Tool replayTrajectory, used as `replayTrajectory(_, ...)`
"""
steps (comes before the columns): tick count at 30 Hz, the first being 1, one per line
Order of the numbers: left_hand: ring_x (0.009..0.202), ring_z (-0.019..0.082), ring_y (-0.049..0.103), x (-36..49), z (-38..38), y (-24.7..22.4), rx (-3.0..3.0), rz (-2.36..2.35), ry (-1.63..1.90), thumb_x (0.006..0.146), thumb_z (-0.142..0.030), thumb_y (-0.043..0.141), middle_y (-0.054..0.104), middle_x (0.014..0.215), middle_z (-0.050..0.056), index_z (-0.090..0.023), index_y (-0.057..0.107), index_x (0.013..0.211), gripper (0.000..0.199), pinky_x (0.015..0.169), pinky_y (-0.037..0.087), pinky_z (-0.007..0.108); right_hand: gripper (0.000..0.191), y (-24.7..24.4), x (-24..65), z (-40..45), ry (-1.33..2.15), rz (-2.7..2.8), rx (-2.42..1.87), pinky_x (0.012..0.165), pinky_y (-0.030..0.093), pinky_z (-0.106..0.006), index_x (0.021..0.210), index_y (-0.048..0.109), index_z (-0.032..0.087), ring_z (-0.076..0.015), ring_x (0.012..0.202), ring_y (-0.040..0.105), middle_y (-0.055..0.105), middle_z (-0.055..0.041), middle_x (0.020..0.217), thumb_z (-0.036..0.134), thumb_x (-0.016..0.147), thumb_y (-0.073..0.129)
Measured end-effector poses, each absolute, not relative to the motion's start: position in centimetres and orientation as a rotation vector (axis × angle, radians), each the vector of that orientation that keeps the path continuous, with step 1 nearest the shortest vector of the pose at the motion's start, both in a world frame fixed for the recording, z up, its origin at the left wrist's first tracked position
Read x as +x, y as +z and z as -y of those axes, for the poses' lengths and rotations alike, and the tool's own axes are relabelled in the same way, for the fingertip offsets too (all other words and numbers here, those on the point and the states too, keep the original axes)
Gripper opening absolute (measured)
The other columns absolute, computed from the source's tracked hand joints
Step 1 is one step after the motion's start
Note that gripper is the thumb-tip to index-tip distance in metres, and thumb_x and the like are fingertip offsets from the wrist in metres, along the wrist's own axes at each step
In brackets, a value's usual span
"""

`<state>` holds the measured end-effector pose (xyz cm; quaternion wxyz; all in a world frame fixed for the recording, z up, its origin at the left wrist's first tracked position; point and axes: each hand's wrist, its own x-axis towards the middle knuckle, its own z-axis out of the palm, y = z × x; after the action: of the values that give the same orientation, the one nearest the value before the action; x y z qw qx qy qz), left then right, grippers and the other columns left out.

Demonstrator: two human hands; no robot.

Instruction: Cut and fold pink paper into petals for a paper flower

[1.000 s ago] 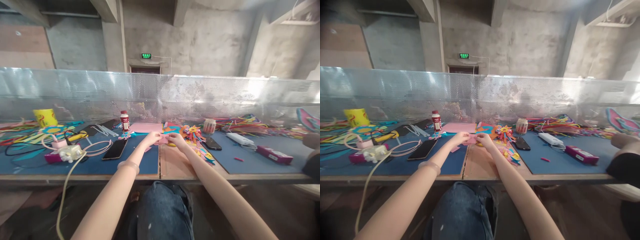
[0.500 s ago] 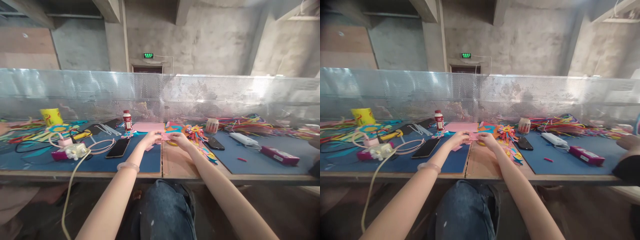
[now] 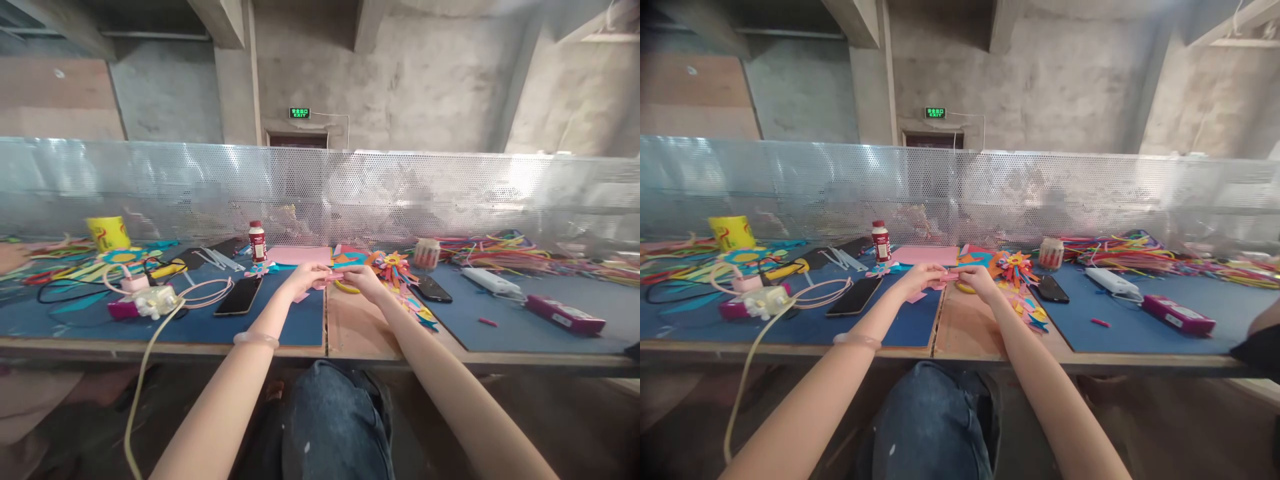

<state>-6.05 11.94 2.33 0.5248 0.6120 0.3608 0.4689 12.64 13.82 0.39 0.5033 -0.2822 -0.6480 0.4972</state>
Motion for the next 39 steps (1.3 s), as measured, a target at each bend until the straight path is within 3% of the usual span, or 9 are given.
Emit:
replayTrajectory(8,0.069,0.015,0.064,-5.9,-12.0,1.5,1.535,-0.890,1.176,0.063,-0.020,0.071,0.066,0.076,0.006,-0.012,0.060,0.083,0.024,0.070,0.051,0.033,0.030,0.3,12.2,-13.7,1.189,1.641,-0.652,0.065,0.047,-0.025,0.083,0.069,0.014,-0.0124,0.066,0.058,0.064,-0.0037,0.074,0.038,0.066,0.066)
replayTrajectory(25,0.068,0.016,0.064,-5.7,-11.6,0.9,1.593,-0.933,1.166,0.064,-0.025,0.071,0.067,0.075,0.010,-0.009,0.063,0.080,0.024,0.068,0.051,0.030,0.026,-0.1,12.3,-14.1,1.063,1.680,-0.740,0.062,0.046,-0.024,0.080,0.067,0.015,-0.0105,0.062,0.057,0.065,-0.0014,0.071,0.033,0.062,0.070)
replayTrajectory(39,0.064,0.015,0.064,-5.9,-12.2,0.6,1.577,-0.919,1.201,0.065,-0.020,0.070,0.068,0.073,0.009,-0.009,0.063,0.079,0.019,0.068,0.051,0.031,0.030,0.3,12.2,-13.6,1.106,1.740,-0.730,0.059,0.046,-0.024,0.080,0.068,0.015,-0.0110,0.061,0.057,0.065,-0.0024,0.068,0.038,0.061,0.072)
